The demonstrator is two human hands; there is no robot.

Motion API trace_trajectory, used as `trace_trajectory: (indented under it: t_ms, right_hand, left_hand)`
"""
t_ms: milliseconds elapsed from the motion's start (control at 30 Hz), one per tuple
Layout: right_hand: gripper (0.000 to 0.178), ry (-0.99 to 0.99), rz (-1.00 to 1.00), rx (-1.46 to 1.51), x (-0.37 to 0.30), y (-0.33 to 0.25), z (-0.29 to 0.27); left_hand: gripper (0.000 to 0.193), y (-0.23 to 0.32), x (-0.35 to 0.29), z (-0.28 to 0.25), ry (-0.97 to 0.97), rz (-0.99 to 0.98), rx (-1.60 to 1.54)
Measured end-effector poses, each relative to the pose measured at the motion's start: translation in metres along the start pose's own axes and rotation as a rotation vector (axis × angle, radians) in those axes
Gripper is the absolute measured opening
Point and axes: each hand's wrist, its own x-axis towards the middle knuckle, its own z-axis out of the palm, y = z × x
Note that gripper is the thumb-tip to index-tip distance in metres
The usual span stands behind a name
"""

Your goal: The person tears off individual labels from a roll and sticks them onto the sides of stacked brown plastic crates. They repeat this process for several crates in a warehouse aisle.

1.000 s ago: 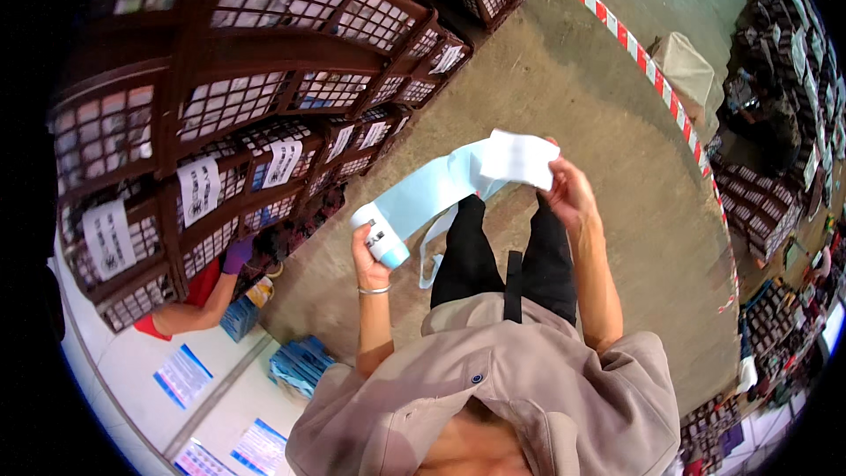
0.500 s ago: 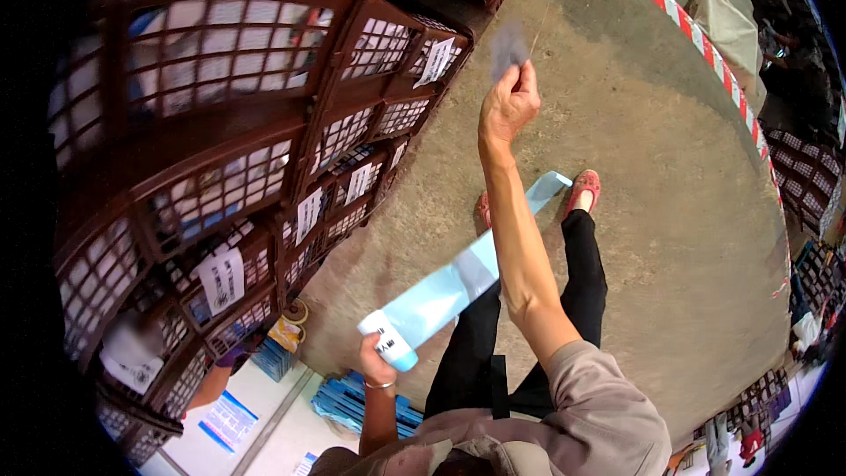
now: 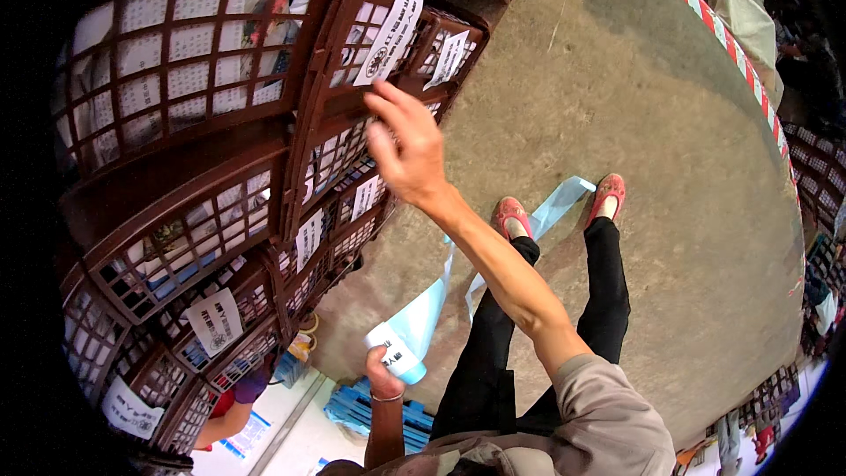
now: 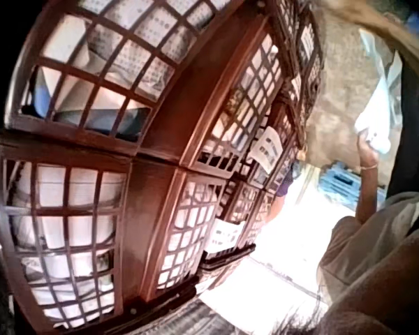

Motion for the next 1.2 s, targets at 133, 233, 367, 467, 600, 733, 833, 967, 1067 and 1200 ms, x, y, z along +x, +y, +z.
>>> trace_trajectory:
  t_ms: [133,233,367,467,600,733,833,967,1067,1200]
  right_hand:
    - [0.024,0.137,0.547,0.988,0.063,-0.003,-0.01]
    - [0.024,0.062,0.579,0.611,0.118,0.037,-0.022]
    - [0.031,0.172,0.406,-0.054,0.108,0.04,-0.039]
    - [0.04,-0.291,0.281,0.029,0.034,-0.034,-0.061]
    - [0.06,-1.279,0.488,0.255,-0.024,-0.134,-0.101]
    - [0.036,-1.085,0.453,-0.027,-0.027,-0.218,-0.14]
    - [0.024,-0.885,0.678,-0.124,-0.016,-0.292,-0.164]
    - [0.019,-0.911,0.718,-0.033,0.001,-0.382,-0.184]
    - [0.017,-0.803,0.767,-0.014,0.004,-0.416,-0.189]
    - [0.011,-0.596,0.895,0.073,0.004,-0.433,-0.2]
  left_hand:
    - [0.054,0.004,0.002,0.017,-0.087,0.017,-0.065]
    - [0.056,0.008,0.01,0.027,-0.192,0.055,-0.13]
    - [0.055,0.029,0.008,0.063,-0.302,0.012,-0.238]
    - [0.054,0.041,0.0,0.079,-0.615,-0.098,-0.359]
    - [0.06,0.06,-0.043,0.116,-0.704,-0.013,-0.116]
    - [0.069,0.077,-0.089,0.133,-0.988,-0.195,-0.269]
    - [0.067,0.076,-0.131,0.144,-1.142,-0.273,-0.359]
    - [0.107,0.063,-0.172,0.16,-1.387,-0.048,-0.332]
    - [0.097,0.051,-0.179,0.157,-1.421,-0.239,-0.556]
    - [0.087,0.083,-0.205,0.151,-1.402,-0.317,-0.422]
